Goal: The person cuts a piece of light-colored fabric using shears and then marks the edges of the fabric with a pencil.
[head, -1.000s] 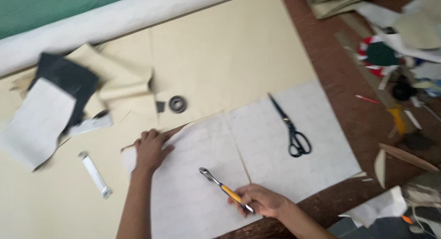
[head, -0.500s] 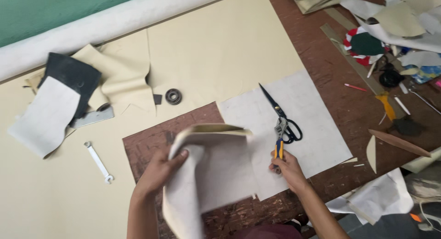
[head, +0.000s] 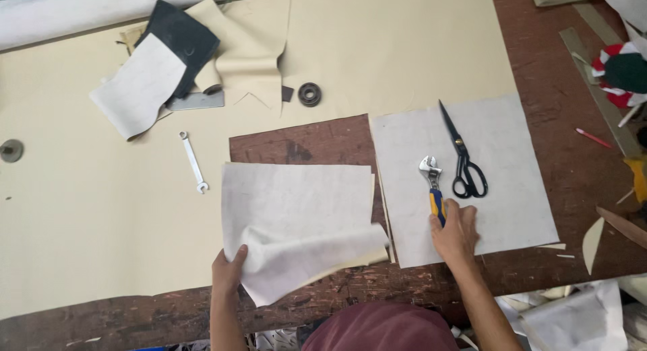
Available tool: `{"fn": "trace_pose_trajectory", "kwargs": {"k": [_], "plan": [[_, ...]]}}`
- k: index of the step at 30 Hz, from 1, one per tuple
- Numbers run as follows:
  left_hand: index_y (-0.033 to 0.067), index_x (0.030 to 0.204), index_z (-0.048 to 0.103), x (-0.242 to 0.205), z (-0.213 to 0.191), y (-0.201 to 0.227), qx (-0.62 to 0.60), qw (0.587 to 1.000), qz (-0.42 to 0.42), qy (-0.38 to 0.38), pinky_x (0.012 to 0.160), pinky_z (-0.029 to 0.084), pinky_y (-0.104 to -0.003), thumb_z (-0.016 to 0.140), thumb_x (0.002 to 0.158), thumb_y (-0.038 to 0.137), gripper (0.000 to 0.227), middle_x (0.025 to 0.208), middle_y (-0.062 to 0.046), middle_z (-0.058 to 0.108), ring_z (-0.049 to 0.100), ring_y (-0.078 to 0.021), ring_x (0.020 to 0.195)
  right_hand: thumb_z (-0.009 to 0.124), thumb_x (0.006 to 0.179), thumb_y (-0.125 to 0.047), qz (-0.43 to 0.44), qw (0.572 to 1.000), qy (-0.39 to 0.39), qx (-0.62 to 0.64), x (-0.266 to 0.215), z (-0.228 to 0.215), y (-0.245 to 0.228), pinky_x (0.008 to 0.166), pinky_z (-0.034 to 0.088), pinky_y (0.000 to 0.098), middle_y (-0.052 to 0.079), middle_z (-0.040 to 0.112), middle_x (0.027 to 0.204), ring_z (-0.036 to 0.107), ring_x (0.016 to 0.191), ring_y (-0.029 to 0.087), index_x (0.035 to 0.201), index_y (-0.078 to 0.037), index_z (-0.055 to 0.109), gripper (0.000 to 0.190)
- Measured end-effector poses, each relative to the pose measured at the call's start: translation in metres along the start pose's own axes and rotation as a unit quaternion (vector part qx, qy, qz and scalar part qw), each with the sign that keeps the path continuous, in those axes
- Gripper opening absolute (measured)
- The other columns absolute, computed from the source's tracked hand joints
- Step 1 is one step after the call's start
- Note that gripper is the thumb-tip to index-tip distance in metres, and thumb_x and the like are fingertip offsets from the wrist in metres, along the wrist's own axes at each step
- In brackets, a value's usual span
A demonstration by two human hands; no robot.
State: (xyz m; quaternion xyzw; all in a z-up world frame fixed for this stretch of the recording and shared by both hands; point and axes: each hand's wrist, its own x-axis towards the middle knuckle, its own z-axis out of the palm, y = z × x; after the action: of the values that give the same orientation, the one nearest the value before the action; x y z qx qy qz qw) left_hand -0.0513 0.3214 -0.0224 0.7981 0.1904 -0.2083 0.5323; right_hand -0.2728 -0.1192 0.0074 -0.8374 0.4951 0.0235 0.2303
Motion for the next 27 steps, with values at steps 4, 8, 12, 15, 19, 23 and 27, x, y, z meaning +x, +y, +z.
{"fn": "trace_pose_trajectory", "kwargs": {"k": [4,8,12,15,19,23,27], "plan": [[-0.007,0.126,0.063,0.0,-0.007,-0.01,0.055,0.997,0.054,0.005,0.08,0.058,-0.04,0.075,0.087,0.022,0.05,0.109,-0.024,0.075,0.073,-0.0308,0.092,0.074,0.09,-0.03,-0.068,0.989,0.075,-0.111,-0.012,-0.001,-0.029,0.087,0.049,0.0516,0.014,0.05,0.121,0.056,0.117,0.032,0.142,-0.011,0.054,0.059],[-0.005,0.127,0.061,-0.016,-0.002,0.006,0.052,0.998,0.046,0.008,0.08,0.059,-0.042,0.079,0.081,0.019,0.055,0.107,-0.024,0.074,0.073,-0.033,0.092,0.071,0.095,-0.036,-0.103,0.987,-0.102,0.069,-0.023,0.035,-0.081,0.099,0.048,0.0493,0.02,0.052,0.127,0.058,0.115,0.034,0.144,0.0,0.048,0.065],[-0.0025,0.133,0.055,-0.039,-0.002,0.024,0.005,0.999,0.037,0.001,0.082,0.06,-0.041,0.078,0.078,0.014,0.062,0.111,-0.022,0.072,0.074,-0.0315,0.094,0.078,0.085,-0.031,-0.154,0.986,-0.068,0.018,-0.043,0.064,-0.116,0.095,0.05,0.0461,0.03,0.051,0.125,0.057,0.113,0.041,0.148,0.008,0.036,0.085],[-0.0009,0.136,0.055,-0.051,-0.005,0.029,0.028,0.999,0.034,0.004,0.085,0.06,-0.042,0.075,0.081,0.01,0.06,0.114,-0.023,0.071,0.074,-0.0323,0.096,0.076,0.08,-0.02,-0.149,0.982,-0.065,0.099,-0.042,0.077,-0.122,0.092,0.053,0.0454,0.028,0.061,0.117,0.064,0.107,0.041,0.147,0.006,0.04,0.081],[-0.0023,0.135,0.058,-0.073,-0.004,0.038,-0.001,0.999,0.04,-0.012,0.086,0.061,-0.043,0.075,0.08,0.008,0.059,0.115,-0.025,0.074,0.075,-0.0331,0.098,0.071,0.079,-0.01,-0.117,0.968,-0.141,0.169,-0.022,0.083,-0.119,0.087,0.056,0.0435,0.02,0.074,0.099,0.073,0.093,0.035,0.116,0.004,0.069,0.04],[-0.0037,0.134,0.056,-0.089,0.001,0.067,-0.009,0.987,0.157,-0.01,0.088,0.058,-0.042,0.076,0.078,0.009,0.061,0.117,-0.022,0.072,0.073,-0.0295,0.103,0.077,0.074,-0.013,-0.193,0.955,-0.037,0.224,0.005,0.069,-0.125,0.084,0.055,0.0444,0.021,0.073,0.099,0.071,0.092,0.035,0.108,0.004,0.071,0.038],[-0.002,0.136,0.056,-0.09,0.0,0.078,-0.012,0.987,0.158,0.006,0.087,0.06,-0.043,0.074,0.082,0.016,0.06,0.116,-0.024,0.073,0.075,-0.0335,0.1,0.073,0.079,-0.017,-0.208,0.948,-0.029,0.24,0.034,0.04,-0.145,0.085,0.056,0.0429,0.017,0.074,0.102,0.072,0.091,0.033,0.113,0.0,0.07,0.038]]}}
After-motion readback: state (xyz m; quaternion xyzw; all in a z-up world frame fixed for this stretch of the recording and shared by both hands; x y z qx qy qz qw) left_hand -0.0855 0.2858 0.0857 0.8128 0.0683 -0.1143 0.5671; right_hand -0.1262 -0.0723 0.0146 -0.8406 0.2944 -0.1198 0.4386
